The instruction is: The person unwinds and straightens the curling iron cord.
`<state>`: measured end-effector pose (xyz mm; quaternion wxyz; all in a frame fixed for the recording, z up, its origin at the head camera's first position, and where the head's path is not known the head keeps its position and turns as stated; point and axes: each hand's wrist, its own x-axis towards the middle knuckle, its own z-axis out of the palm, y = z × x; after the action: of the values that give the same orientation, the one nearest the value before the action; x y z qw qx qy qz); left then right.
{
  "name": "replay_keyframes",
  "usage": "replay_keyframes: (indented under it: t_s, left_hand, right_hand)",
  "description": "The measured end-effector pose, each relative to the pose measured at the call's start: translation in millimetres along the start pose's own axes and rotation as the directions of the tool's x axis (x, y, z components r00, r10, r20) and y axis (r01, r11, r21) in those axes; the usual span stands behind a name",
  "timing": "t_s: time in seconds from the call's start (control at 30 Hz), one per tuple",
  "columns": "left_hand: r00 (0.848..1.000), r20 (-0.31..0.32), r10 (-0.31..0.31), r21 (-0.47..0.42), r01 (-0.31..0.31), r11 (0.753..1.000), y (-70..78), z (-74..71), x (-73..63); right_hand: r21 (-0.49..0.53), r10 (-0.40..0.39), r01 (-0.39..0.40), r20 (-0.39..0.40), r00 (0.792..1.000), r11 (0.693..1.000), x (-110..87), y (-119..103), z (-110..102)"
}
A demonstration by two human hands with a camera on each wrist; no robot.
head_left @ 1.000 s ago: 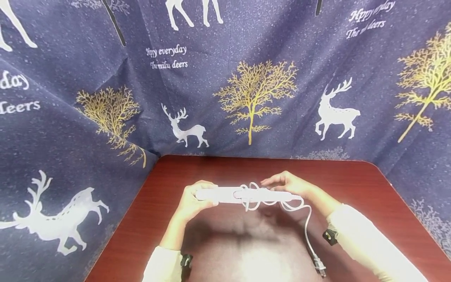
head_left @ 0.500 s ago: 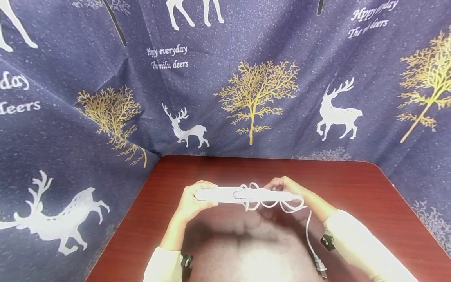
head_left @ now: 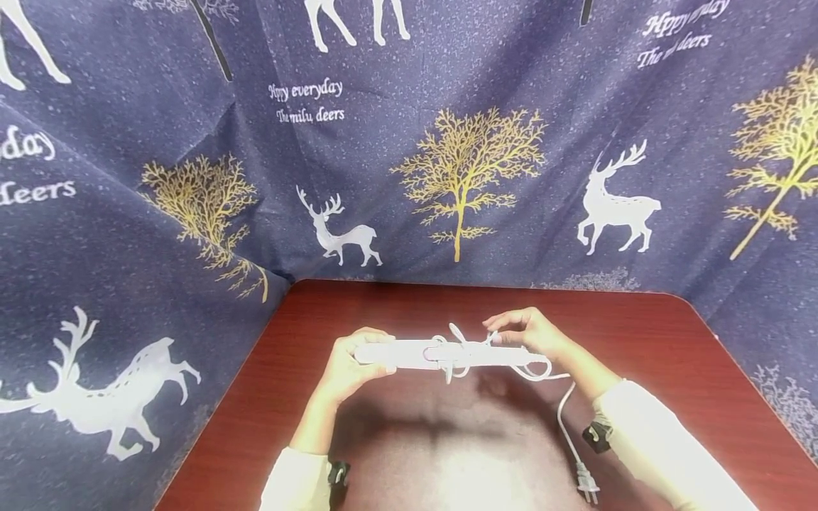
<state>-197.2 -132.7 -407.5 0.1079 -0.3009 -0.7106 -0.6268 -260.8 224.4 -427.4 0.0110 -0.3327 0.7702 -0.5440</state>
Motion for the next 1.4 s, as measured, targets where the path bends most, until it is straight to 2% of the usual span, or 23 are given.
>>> replay_keyframes:
  t_s: [0.27,0.4,0.53,0.7,0.9,0.97,1.2,1.4]
  left_hand:
    - [1.0,0.011,-0.008,-0.011,0.008,1.0,-2.5,0.4,0.4]
    - [1.0,0.005,-0.029,-0.001,0.029,1.0,-0.9,0.9,-0.7]
    - [0.999,0.008,-0.039,0.018,0.039,0.999,-1.1,2.9,-1.0]
    - [0.999,0.01,-0.05,0.013,0.05,0.999,-3.2,7.6,0.7]
    - [0.998,0.003,-0.065,0.024,0.065,0.998,-5.9,8.7,1.2]
    - [0.998,-0.004,-0.061,0.038,0.061,0.997,-7.0,8.3,1.1]
    - [0.998,-0.044,-0.053,0.055,0.056,0.997,-10.7,7.2,0.0]
    - [0.995,-0.085,-0.061,0.055,0.066,0.996,-9.3,5.2,0.3]
  right_hand:
    - [0.052,-0.001,0.002,-0.029,1.0,0.999,0.4,-9.3,2.6]
    - [0.048,0.036,-0.033,-0.053,0.998,0.998,1.2,-9.4,1.8]
    - [0.04,0.096,-0.091,-0.13,0.987,0.995,7.0,-16.3,-5.6]
    - [0.052,0.107,-0.098,-0.234,0.966,0.994,12.2,-35.3,-19.5]
    - [-0.048,0.043,-0.06,-0.308,0.95,0.997,5.8,-63.3,-29.8]
    - [-0.052,0.013,-0.031,-0.32,0.947,0.998,3.3,-68.9,-32.6]
    - [-0.023,-0.083,0.08,-0.295,0.952,0.997,-6.4,-92.2,-34.2]
    - [0.009,-0.168,0.176,-0.256,0.952,0.984,-21.3,-98.9,-40.8]
